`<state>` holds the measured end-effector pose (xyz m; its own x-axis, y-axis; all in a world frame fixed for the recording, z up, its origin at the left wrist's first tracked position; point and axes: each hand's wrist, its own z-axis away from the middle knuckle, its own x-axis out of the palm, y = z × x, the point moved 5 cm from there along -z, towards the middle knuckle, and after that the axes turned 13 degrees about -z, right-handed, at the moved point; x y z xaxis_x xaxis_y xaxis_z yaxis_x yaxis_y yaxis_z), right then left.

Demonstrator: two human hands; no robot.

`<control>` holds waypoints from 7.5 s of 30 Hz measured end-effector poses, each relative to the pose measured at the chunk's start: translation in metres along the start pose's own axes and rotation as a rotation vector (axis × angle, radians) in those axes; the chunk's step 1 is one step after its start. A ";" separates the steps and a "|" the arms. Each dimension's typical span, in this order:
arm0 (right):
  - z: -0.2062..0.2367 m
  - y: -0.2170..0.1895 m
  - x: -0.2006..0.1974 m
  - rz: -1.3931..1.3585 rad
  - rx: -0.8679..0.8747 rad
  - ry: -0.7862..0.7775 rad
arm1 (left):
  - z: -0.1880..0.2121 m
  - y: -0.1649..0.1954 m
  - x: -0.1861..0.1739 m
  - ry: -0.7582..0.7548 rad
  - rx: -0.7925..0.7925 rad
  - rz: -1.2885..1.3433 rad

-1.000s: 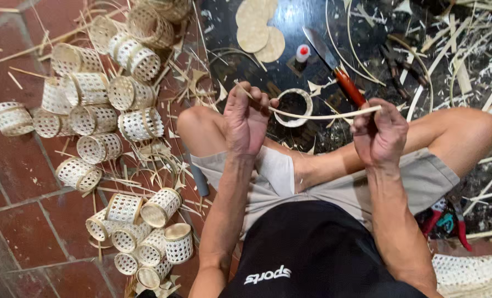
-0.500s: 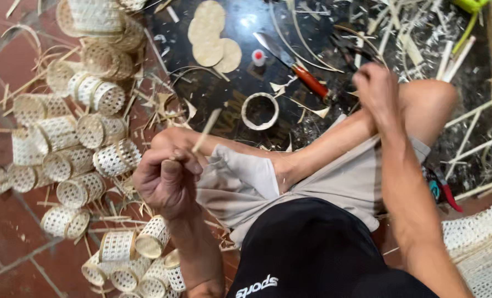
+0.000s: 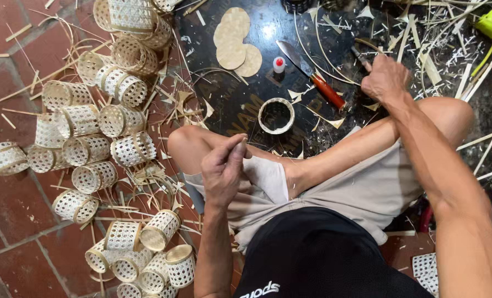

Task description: The person sits on the floor and weaves a small cylindrical bamboo basket. They attach a circular bamboo base to the basket body, trim excess strips with a knife, and secure the rim with a thin bamboo strip.

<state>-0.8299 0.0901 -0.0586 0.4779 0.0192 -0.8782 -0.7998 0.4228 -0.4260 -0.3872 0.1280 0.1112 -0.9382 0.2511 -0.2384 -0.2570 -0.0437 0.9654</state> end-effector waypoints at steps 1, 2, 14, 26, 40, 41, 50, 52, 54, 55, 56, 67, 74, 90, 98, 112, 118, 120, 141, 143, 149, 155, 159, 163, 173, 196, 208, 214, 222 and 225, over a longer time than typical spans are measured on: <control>0.005 -0.002 -0.004 -0.135 0.063 0.001 | -0.001 0.003 0.001 -0.001 0.035 -0.030; 0.012 -0.006 -0.008 -0.428 0.131 -0.019 | -0.003 0.005 0.002 0.002 0.068 -0.060; 0.165 -0.196 -0.017 -0.823 -0.424 -0.450 | -0.031 -0.007 0.021 -0.049 0.029 -0.013; 0.175 -0.231 -0.048 -0.674 -0.808 -0.154 | -0.039 0.020 0.010 -0.045 0.130 -0.212; 0.193 -0.223 -0.063 -1.212 -0.473 -0.642 | -0.031 0.123 -0.004 -0.372 0.429 -0.292; 0.194 -0.224 -0.063 -1.203 -0.461 -0.640 | -0.030 0.125 -0.004 -0.371 0.436 -0.286; 0.188 -0.234 -0.081 -1.115 -0.642 -0.414 | -0.037 0.139 -0.009 -0.261 0.516 -0.365; 0.187 -0.241 -0.098 -1.001 -0.815 -0.172 | -0.038 0.145 -0.010 -0.169 0.588 -0.458; 0.185 -0.246 -0.107 -0.935 -0.816 -0.159 | -0.034 0.152 -0.008 -0.082 0.669 -0.493; 0.189 -0.248 -0.112 -0.899 -0.816 -0.165 | -0.029 0.153 -0.004 -0.095 0.660 -0.475; 0.191 -0.251 -0.116 -0.902 -0.825 -0.169 | -0.031 0.155 -0.006 -0.096 0.678 -0.466; 0.204 -0.254 -0.133 -0.879 -0.877 -0.082 | -0.033 0.170 0.003 -0.177 0.735 -0.546; 0.207 -0.245 -0.126 -0.884 -0.851 -0.084 | -0.027 0.171 0.009 -0.255 0.720 -0.494; 0.226 -0.226 -0.098 -1.307 -0.653 -0.572 | -0.025 0.162 0.005 -0.408 0.728 -0.294; 0.223 -0.224 -0.095 -1.472 -0.534 -0.783 | -0.029 0.158 0.005 -0.466 0.771 -0.216; 0.220 -0.251 -0.126 -0.909 -0.900 -0.157 | -0.021 0.166 0.005 -0.280 0.770 -0.474; 0.221 -0.243 -0.116 -1.162 -0.896 -0.345 | -0.026 0.163 0.008 -0.335 0.798 -0.368; 0.222 -0.238 -0.110 -1.196 -0.820 -0.415 | -0.029 0.160 0.007 -0.368 0.812 -0.322; 0.203 -0.219 -0.111 -0.931 -0.899 0.203 | -0.054 0.037 -0.031 0.318 -0.063 0.471; 0.201 -0.214 -0.097 -0.912 -0.950 0.182 | -0.058 0.019 -0.015 0.110 -0.276 0.855; 0.193 -0.197 -0.047 -0.885 -0.785 0.010 | -0.087 0.045 -0.069 -0.100 0.093 1.317; 0.181 -0.201 -0.049 -0.824 -0.504 -0.113 | -0.055 0.064 -0.062 -0.013 0.222 0.248; 0.197 -0.227 -0.089 -0.842 -0.708 -0.102 | -0.043 0.085 -0.021 -0.225 0.331 -0.011; 0.203 -0.251 -0.115 -0.693 -0.833 -0.015 | -0.039 0.105 -0.004 -0.230 0.390 -0.211; 0.204 -0.254 -0.120 -0.551 -0.872 0.144 | -0.041 0.125 0.002 -0.213 0.463 -0.370; 0.213 -0.238 -0.099 -1.081 -0.695 -0.340 | -0.031 0.148 0.002 -0.421 0.624 -0.379; 0.210 -0.250 -0.126 -0.790 -0.908 -0.001 | -0.025 0.150 0.001 -0.232 0.706 -0.525; 0.217 -0.252 -0.127 -0.705 -0.825 0.119 | -0.022 0.158 -0.006 -0.215 0.718 -0.507; 0.219 -0.261 -0.126 -0.736 -0.834 0.058 | -0.023 0.162 -0.006 -0.202 0.652 -0.498; 0.222 -0.260 -0.124 -0.705 -0.844 0.109 | -0.021 0.158 -0.005 -0.154 0.679 -0.580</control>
<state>-0.6002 0.1793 0.2090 0.9226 -0.0805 -0.3773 -0.3716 -0.4475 -0.8134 -0.4287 0.0992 0.2630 -0.6503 0.1844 -0.7370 -0.4421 0.6971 0.5645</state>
